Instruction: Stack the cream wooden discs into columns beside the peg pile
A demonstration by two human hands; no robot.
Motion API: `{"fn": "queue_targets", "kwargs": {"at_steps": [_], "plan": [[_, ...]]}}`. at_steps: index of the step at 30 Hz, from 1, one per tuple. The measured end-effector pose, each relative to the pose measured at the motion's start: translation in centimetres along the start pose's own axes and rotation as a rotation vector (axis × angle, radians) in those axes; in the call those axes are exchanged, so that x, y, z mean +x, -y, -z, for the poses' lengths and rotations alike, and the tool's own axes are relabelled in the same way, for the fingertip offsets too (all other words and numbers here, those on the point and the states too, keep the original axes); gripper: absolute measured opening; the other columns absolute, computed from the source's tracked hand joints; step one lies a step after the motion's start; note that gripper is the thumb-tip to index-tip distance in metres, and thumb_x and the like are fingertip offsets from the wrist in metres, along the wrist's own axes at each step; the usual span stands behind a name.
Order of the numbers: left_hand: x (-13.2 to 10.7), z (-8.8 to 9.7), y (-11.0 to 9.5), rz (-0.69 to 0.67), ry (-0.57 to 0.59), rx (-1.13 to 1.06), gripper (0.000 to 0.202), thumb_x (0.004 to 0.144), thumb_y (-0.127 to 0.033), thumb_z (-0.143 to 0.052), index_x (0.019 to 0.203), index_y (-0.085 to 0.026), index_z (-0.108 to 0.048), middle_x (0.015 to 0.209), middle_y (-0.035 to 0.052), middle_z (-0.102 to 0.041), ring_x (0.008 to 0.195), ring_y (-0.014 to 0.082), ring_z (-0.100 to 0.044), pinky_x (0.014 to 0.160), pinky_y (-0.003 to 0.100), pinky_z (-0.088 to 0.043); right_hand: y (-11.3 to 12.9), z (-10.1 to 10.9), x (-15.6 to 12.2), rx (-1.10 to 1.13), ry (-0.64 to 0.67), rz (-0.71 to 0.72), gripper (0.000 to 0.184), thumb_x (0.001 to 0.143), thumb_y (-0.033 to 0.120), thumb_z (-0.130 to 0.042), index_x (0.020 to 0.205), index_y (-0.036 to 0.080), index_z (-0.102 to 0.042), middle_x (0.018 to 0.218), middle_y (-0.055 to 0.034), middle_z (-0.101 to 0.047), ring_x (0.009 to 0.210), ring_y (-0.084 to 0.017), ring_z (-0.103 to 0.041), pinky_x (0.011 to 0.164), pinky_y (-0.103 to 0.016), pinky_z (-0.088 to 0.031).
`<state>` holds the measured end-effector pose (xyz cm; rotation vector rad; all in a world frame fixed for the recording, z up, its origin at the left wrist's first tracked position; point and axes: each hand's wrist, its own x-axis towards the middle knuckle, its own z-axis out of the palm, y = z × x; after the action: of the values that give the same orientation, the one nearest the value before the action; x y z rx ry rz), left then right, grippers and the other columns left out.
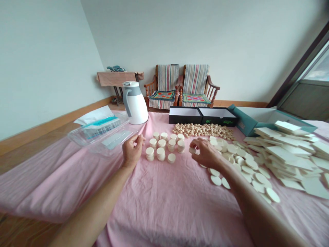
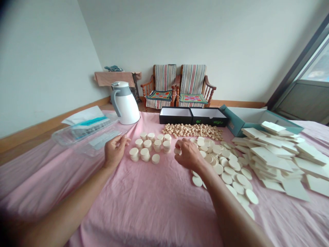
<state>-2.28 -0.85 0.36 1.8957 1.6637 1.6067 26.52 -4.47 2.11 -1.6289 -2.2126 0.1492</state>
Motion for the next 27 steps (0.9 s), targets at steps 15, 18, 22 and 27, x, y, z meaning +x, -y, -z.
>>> {"fn": "queue_targets", "kwargs": {"at_steps": [15,18,22,27], "plan": [[0.0,0.1,-0.2,-0.010,0.001,0.026,0.032,0.086,-0.037,-0.046,0.069,-0.017,-0.065,0.058,0.0011,-0.065,0.057,0.0142,-0.061,0.059,0.021,-0.045,5.8,-2.2,-0.6,0.223,-0.122,0.313,0.027,0.071,0.013,-0.054,0.098,0.019,-0.057,0.095,-0.0072,-0.058,0.089,-0.019,-0.052,0.077,-0.032,-0.043],[0.0,0.1,-0.3,-0.016,0.001,0.014,0.032,0.086,-0.037,-0.046,0.069,-0.017,-0.064,0.058,0.0011,-0.064,0.058,0.0141,-0.062,0.059,0.021,-0.044,5.0,-1.5,-0.3,0.230,-0.182,0.283,0.027,0.074,0.014,-0.053,0.100,0.019,-0.059,0.099,-0.0074,-0.060,0.090,-0.019,-0.054,0.078,-0.031,-0.043],[0.0,0.1,-0.4,-0.009,0.005,0.013,0.033,0.086,-0.038,-0.046,0.068,-0.017,-0.064,0.058,0.0012,-0.065,0.057,0.0140,-0.061,0.058,0.021,-0.044,1.6,0.3,-0.1,0.093,-0.189,0.046,0.019,0.074,0.012,-0.050,0.088,0.018,-0.062,0.085,-0.0052,-0.063,0.078,-0.016,-0.056,0.070,-0.027,-0.041],[0.1,0.1,-0.4,-0.017,-0.004,0.026,0.032,0.085,-0.037,-0.046,0.068,-0.017,-0.064,0.057,0.0007,-0.065,0.056,0.0138,-0.061,0.057,0.021,-0.044,-2.5,1.9,-0.5,-0.203,0.159,-0.138,0.026,0.066,0.007,-0.053,0.086,0.018,-0.065,0.089,-0.0076,-0.066,0.084,-0.019,-0.057,0.070,-0.028,-0.037]]}}
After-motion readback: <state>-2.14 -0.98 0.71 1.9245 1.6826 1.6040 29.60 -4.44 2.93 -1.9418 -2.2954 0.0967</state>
